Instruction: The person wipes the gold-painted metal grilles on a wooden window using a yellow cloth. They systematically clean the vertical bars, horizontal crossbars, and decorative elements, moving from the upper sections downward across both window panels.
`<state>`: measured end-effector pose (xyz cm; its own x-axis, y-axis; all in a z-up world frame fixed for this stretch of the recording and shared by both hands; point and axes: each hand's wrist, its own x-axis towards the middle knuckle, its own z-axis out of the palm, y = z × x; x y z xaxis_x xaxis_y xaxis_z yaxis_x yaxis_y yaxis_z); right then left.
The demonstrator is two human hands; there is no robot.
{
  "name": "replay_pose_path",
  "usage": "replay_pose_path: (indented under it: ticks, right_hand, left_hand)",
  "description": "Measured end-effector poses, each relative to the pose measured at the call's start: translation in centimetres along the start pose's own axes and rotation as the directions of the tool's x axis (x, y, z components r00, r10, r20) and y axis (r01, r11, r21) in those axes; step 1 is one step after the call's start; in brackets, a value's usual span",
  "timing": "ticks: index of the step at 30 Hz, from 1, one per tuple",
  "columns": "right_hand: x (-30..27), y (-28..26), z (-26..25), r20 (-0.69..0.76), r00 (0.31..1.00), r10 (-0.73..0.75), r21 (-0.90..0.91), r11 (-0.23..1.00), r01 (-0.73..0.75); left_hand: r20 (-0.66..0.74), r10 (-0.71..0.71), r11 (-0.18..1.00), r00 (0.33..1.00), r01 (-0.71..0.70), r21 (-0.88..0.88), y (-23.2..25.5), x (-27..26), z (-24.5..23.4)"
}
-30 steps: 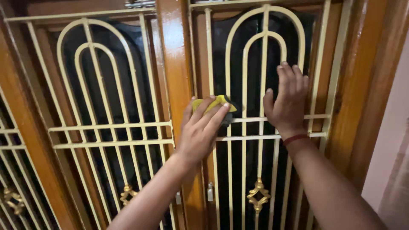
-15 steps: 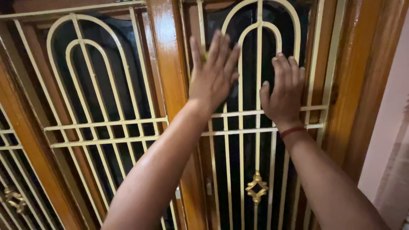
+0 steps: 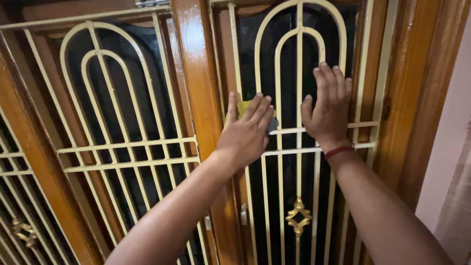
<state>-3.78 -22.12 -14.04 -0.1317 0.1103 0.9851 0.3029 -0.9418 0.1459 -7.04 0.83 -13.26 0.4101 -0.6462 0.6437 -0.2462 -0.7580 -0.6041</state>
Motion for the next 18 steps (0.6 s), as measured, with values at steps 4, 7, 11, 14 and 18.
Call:
replay_pose_path:
  ticks: [4, 7, 11, 14, 18]
  right_hand:
    - [0.2, -0.2, -0.3, -0.003, 1.000, 0.000, -0.002, 1.000, 0.000]
    - [0.3, -0.4, -0.4, -0.009, 1.000, -0.009, -0.004, 1.000, 0.009]
    - [0.1, -0.4, -0.3, -0.005, 1.000, -0.012, 0.000, 1.000, 0.012]
    - [0.2, -0.1, -0.3, 0.000, 1.000, -0.004, -0.007, 1.000, 0.004]
    - [0.1, -0.1, -0.1, 0.002, 1.000, 0.001, -0.008, 1.000, -0.001]
  left_hand:
    - [-0.077, -0.068, 0.997, 0.995, 0.070, 0.020, 0.0, 1.9, -0.2]
    - [-0.321, -0.201, 0.980, 0.926, 0.187, -0.075, -0.7, 3.9, -0.6]
    - [-0.327, -0.273, 0.962, 0.905, 0.259, -0.087, -1.8, 6.4, -0.6]
    - [-0.282, -0.255, 0.964, 0.925, 0.265, -0.005, -2.5, 7.8, -0.8]
    - [-0.151, -0.215, 0.974, 0.965, 0.223, 0.039, -1.9, 6.0, -1.0]
